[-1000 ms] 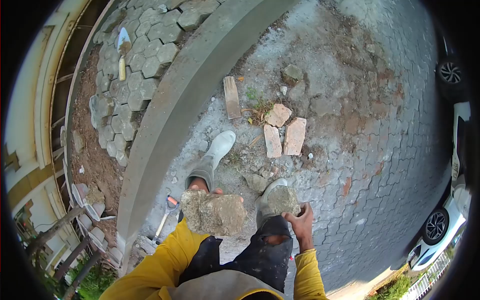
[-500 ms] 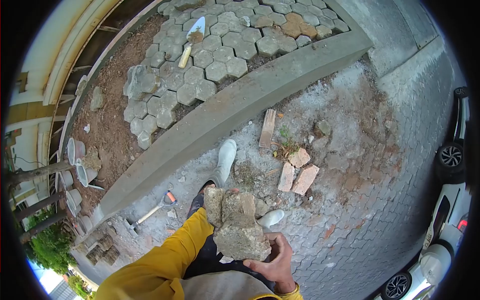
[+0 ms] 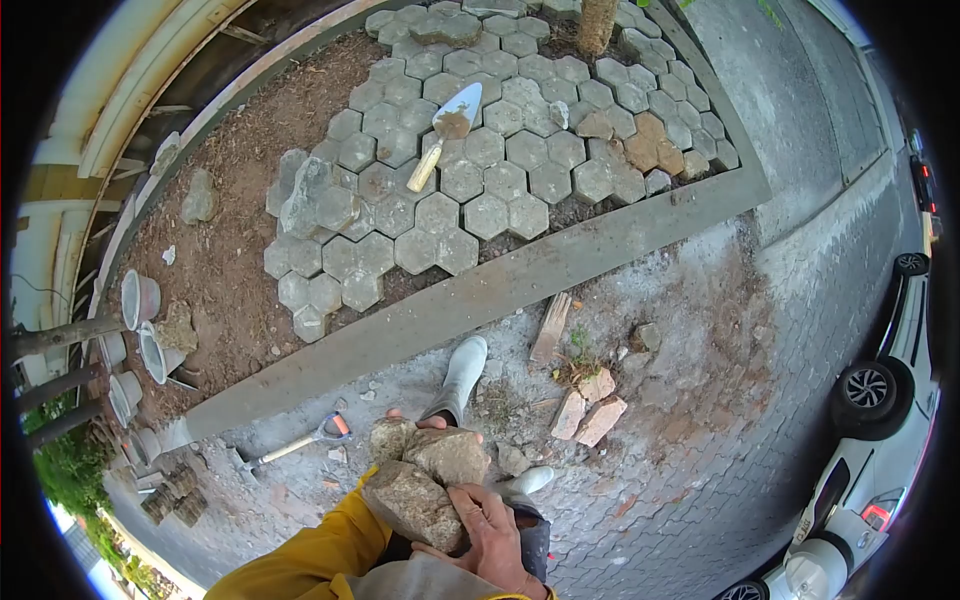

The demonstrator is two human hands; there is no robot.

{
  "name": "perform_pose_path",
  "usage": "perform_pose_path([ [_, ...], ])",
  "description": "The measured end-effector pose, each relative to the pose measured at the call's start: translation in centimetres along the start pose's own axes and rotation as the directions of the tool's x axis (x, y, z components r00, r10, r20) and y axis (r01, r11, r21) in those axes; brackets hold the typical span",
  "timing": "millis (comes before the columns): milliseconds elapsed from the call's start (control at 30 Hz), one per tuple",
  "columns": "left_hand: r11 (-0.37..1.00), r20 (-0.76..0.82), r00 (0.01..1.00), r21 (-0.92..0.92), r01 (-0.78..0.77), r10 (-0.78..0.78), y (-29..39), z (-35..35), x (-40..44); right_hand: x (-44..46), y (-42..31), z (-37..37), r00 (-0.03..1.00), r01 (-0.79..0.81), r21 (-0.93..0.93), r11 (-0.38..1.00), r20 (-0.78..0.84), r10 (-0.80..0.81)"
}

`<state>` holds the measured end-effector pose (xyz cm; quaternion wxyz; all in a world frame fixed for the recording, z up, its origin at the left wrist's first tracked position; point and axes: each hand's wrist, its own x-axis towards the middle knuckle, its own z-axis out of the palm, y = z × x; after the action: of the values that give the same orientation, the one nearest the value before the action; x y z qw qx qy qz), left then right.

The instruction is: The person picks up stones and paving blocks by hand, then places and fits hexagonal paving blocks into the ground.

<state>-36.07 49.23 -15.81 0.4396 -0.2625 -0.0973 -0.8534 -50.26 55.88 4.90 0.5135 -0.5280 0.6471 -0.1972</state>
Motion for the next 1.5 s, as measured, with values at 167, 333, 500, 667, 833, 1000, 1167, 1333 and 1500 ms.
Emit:
perform_pose_path([
  [167,0.990,-0.050,0.990,0.056,-0.132,0.135,2.4,3.7,2.4,0.6,-2.2,1.0,0.967,0.212,0.109,0.971,0.123,-0.225],
  [333,0.964,-0.144,0.955,0.102,-0.245,0.258,2.3,7.1,2.4,1.4,-4.3,1.4,0.921,0.370,0.121,0.921,0.083,-0.380],
  [500,0.924,-0.234,0.897,0.170,-0.343,0.376,2.6,8.5,1.5,2.2,-3.1,0.5,0.807,0.313,0.130,0.941,0.485,-0.336],
  [667,0.965,-0.553,0.799,0.035,-0.262,0.237,1.4,10.4,4.6,4.5,-3.5,-4.1,0.650,0.193,0.037,0.980,0.744,-0.157],
  [833,0.981,-0.630,0.774,-0.181,-0.066,-0.064,0.8,8.6,4.4,5.8,-0.5,-5.3,0.780,0.478,0.254,0.841,0.318,-0.539],
  [1000,0.991,-0.749,0.661,-0.065,-0.118,0.029,-4.4,9.2,6.9,7.7,4.1,-11.4,0.676,0.440,0.571,0.693,0.297,-0.674],
  [1167,0.879,-0.476,0.787,-0.446,0.168,-0.392,-5.9,3.7,8.4,12.8,16.4,-17.9,0.946,0.020,0.799,0.601,0.179,-0.270],
  [1333,0.923,-0.468,0.858,-0.384,0.020,-0.214,-10.9,0.5,9.1,18.9,43.9,-17.5,0.724,-0.669,0.069,0.740,-0.167,0.669],
  [1500,0.897,-0.421,0.878,-0.441,0.020,-0.226,-11.8,-3.1,2.9,22.0,60.7,-18.9,0.549,-0.822,0.042,0.568,-0.204,0.810],
])
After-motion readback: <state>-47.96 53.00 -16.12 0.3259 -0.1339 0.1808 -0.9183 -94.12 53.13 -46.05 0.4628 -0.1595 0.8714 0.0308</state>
